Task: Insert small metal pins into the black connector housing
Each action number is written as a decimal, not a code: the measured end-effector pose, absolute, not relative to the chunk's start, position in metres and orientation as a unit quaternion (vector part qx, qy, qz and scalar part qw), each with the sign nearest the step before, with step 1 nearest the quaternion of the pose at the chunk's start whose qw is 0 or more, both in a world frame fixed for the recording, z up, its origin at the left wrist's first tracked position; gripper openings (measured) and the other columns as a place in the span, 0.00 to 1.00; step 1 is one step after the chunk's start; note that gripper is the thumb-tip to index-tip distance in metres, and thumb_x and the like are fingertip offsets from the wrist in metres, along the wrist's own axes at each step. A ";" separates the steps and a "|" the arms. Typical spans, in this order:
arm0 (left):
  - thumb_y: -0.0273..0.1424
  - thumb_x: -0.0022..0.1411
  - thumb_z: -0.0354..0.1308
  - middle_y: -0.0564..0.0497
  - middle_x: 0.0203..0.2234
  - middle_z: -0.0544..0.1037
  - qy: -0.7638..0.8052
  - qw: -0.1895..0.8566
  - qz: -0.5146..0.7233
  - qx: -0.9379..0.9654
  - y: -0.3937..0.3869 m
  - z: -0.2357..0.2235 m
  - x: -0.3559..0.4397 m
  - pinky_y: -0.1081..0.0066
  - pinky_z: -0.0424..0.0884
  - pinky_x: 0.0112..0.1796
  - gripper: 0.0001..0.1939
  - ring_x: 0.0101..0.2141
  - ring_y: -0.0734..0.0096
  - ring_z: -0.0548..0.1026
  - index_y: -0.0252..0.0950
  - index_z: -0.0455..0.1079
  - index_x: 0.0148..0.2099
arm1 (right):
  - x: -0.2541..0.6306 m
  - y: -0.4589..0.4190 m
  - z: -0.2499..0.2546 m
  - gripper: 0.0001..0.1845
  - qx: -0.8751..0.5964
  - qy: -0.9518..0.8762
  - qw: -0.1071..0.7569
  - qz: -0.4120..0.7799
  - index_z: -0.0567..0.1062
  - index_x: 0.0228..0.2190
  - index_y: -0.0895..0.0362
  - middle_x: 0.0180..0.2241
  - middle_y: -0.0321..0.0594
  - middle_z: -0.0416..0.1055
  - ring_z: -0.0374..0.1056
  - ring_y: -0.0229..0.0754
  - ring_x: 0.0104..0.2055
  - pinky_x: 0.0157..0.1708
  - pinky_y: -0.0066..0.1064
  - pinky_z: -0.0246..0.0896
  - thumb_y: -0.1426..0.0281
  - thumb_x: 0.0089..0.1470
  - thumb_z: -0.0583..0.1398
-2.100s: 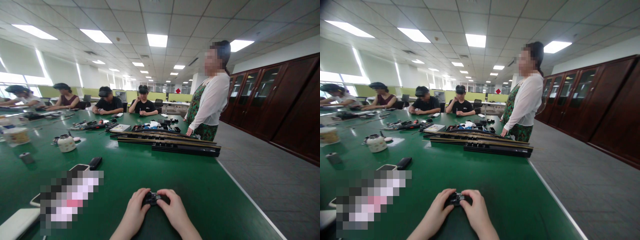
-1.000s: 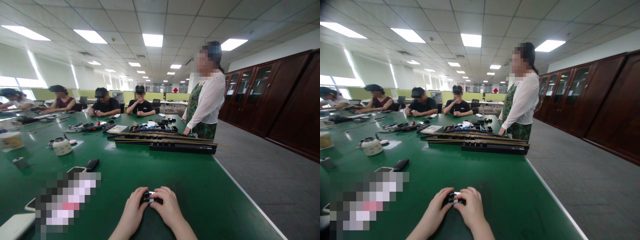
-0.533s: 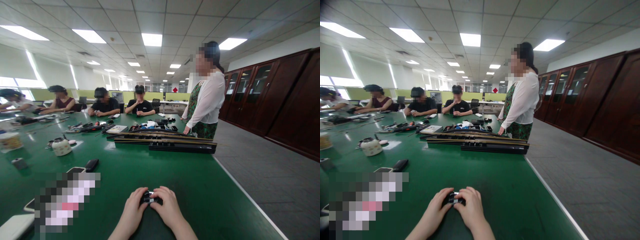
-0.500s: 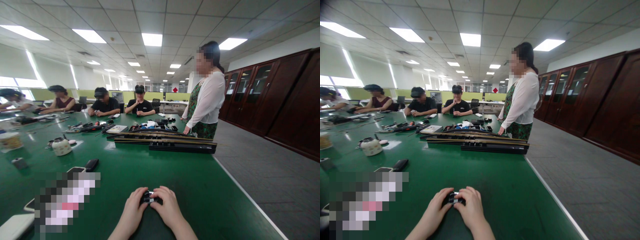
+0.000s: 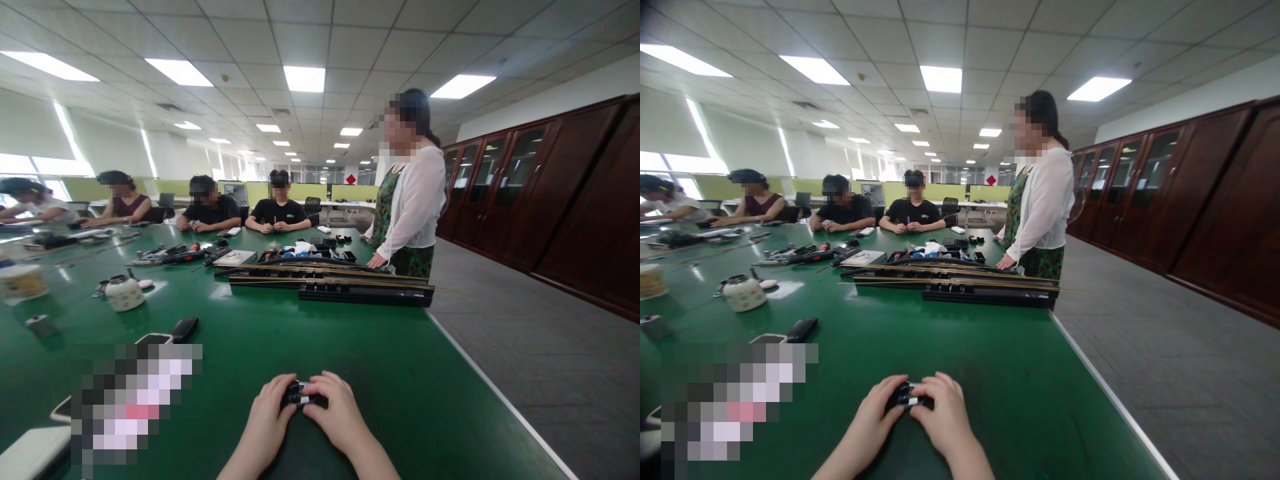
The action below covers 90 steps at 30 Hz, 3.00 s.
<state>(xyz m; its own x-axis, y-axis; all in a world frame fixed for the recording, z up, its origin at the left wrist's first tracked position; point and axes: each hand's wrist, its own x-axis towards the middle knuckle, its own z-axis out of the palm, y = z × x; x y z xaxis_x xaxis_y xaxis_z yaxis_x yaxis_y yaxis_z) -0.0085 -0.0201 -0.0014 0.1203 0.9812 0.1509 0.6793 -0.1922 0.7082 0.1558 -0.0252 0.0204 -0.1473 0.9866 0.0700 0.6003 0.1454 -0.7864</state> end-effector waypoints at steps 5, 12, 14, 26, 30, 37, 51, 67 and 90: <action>0.26 0.50 0.50 0.46 0.47 0.73 0.589 0.242 0.314 0.704 -0.020 -0.004 -0.009 0.61 0.61 0.51 0.21 0.49 0.61 0.68 0.38 0.67 0.48 | 0.160 -0.025 0.019 0.21 -0.550 -0.684 0.350 0.327 0.75 0.37 0.48 0.43 0.35 0.73 0.63 0.44 0.50 0.54 0.38 0.50 0.76 0.38 0.60; 0.28 0.52 0.49 0.44 0.48 0.72 0.581 0.272 0.340 0.687 -0.020 -0.003 -0.010 0.60 0.61 0.52 0.21 0.49 0.61 0.68 0.36 0.65 0.50 | 0.161 -0.024 0.018 0.19 -0.558 -0.670 0.362 0.331 0.75 0.38 0.50 0.41 0.36 0.73 0.65 0.44 0.47 0.51 0.36 0.54 0.74 0.40 0.59; 0.29 0.53 0.49 0.43 0.49 0.71 0.574 0.309 0.363 0.666 -0.019 -0.004 -0.009 0.59 0.61 0.52 0.22 0.49 0.61 0.68 0.34 0.63 0.51 | 0.160 -0.024 0.018 0.18 -0.560 -0.658 0.371 0.340 0.75 0.38 0.51 0.41 0.37 0.73 0.66 0.44 0.47 0.50 0.36 0.55 0.73 0.41 0.59; 0.38 0.45 0.60 0.41 0.49 0.71 0.459 0.548 0.489 0.500 -0.014 -0.001 -0.006 0.62 0.64 0.51 0.32 0.49 0.58 0.71 0.34 0.59 0.53 | 0.156 -0.023 0.019 0.16 -0.509 -0.617 0.446 0.403 0.73 0.38 0.55 0.39 0.38 0.73 0.69 0.40 0.38 0.43 0.32 0.62 0.74 0.43 0.58; 0.42 0.45 0.62 0.41 0.46 0.74 0.446 0.586 0.487 0.470 -0.014 -0.002 -0.007 0.62 0.66 0.48 0.35 0.48 0.57 0.71 0.35 0.58 0.53 | 0.156 -0.023 0.018 0.14 -0.486 -0.618 0.460 0.411 0.73 0.38 0.55 0.39 0.39 0.73 0.69 0.41 0.39 0.43 0.32 0.63 0.73 0.45 0.58; 0.38 0.45 0.65 0.44 0.41 0.77 0.420 0.633 0.508 0.406 -0.021 0.007 -0.003 0.66 0.69 0.39 0.29 0.36 0.62 0.76 0.38 0.61 0.50 | 0.161 -0.023 0.018 0.08 -0.476 -0.654 0.447 0.382 0.77 0.32 0.52 0.42 0.41 0.70 0.65 0.44 0.47 0.51 0.37 0.56 0.68 0.48 0.58; 0.40 0.39 0.68 0.42 0.40 0.78 0.427 0.628 0.532 0.375 -0.017 -0.007 0.001 0.66 0.67 0.37 0.34 0.37 0.58 0.76 0.38 0.63 0.49 | 0.162 -0.026 0.023 0.08 -0.481 -0.653 0.434 0.392 0.76 0.31 0.52 0.42 0.39 0.69 0.66 0.41 0.43 0.44 0.33 0.61 0.71 0.47 0.58; 0.39 0.40 0.67 0.43 0.42 0.76 0.408 0.643 0.529 0.375 -0.017 -0.004 -0.002 0.68 0.67 0.37 0.33 0.39 0.57 0.76 0.40 0.63 0.49 | 0.158 -0.028 0.024 0.18 -0.511 -0.633 0.422 0.401 0.70 0.42 0.52 0.42 0.39 0.71 0.67 0.43 0.43 0.42 0.34 0.61 0.70 0.46 0.57; 0.38 0.38 0.69 0.41 0.42 0.77 0.413 0.646 0.522 0.374 -0.021 0.006 0.000 0.65 0.68 0.39 0.33 0.43 0.53 0.74 0.38 0.65 0.48 | 0.156 -0.030 0.030 0.11 -0.510 -0.638 0.421 0.395 0.74 0.34 0.52 0.44 0.39 0.69 0.64 0.44 0.47 0.40 0.32 0.61 0.70 0.44 0.59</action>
<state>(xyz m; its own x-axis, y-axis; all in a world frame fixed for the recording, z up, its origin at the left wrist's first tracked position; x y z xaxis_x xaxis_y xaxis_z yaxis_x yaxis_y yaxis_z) -0.0003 -0.0211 0.0058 0.1142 0.9832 -0.1426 -0.3656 0.1751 0.9141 0.1559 -0.0296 0.0300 -0.1257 0.9831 0.1334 0.3173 0.1673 -0.9335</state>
